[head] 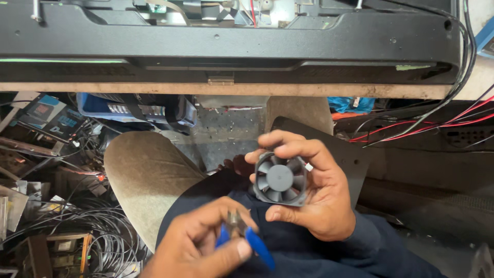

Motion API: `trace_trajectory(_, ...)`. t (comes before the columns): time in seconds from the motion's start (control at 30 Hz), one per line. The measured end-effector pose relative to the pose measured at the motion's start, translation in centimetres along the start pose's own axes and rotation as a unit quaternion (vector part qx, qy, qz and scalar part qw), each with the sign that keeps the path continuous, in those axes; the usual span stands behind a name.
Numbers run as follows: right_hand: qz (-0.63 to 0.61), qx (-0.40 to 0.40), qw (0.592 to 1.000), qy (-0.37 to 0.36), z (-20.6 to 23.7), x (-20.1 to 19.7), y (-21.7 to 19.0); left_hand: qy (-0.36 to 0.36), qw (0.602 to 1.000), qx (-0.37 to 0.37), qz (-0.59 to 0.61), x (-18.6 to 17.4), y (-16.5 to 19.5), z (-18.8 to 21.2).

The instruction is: The person uses pliers to remove plastic clips and tabs from a small black cooling fan. They repeatedly pry and pull at the fan's frame to separate components while holding the fan in one hand and the pliers in the other.

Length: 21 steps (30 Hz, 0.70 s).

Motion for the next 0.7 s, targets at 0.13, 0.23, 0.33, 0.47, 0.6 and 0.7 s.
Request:
trace_trajectory(0.13,-0.046,-0.022,0.999,0.007,0.1,-0.1,0.0,-0.088,0.989,0.016,-0.118,1.7,1.0,-0.4)
trace_trajectory(0.23,-0.030,-0.049,0.997,-0.044,0.4,0.0,-0.8,-0.115,0.969,0.091,-0.197,3.3,1.6,-0.8)
trace_trajectory(0.33,-0.047,-0.021,0.998,-0.045,1.0,-0.1,-1.3,0.024,0.959,0.026,-0.282,3.3,1.2,-0.7)
trace_trajectory(0.47,-0.030,-0.024,0.998,-0.043,1.3,-0.2,-1.1,0.185,0.860,0.117,-0.461,3.4,2.7,-0.1)
trace_trajectory(0.6,0.004,-0.058,0.996,-0.062,1.5,-0.1,-1.0,0.232,0.792,0.156,-0.542,4.1,4.4,0.2)
trace_trajectory(0.7,0.053,-0.080,0.993,-0.066,1.6,-0.2,-1.1,0.224,0.780,0.163,-0.561,4.5,5.4,0.3)
Point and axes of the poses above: each hand's wrist, its own z-axis away from the middle knuckle, its own x-axis out of the palm, y = z × x, the point moved 4 cm from there along -z, towards the middle knuckle, and after that the axes turned 15 degrees about -x, right-handed, at the moved point
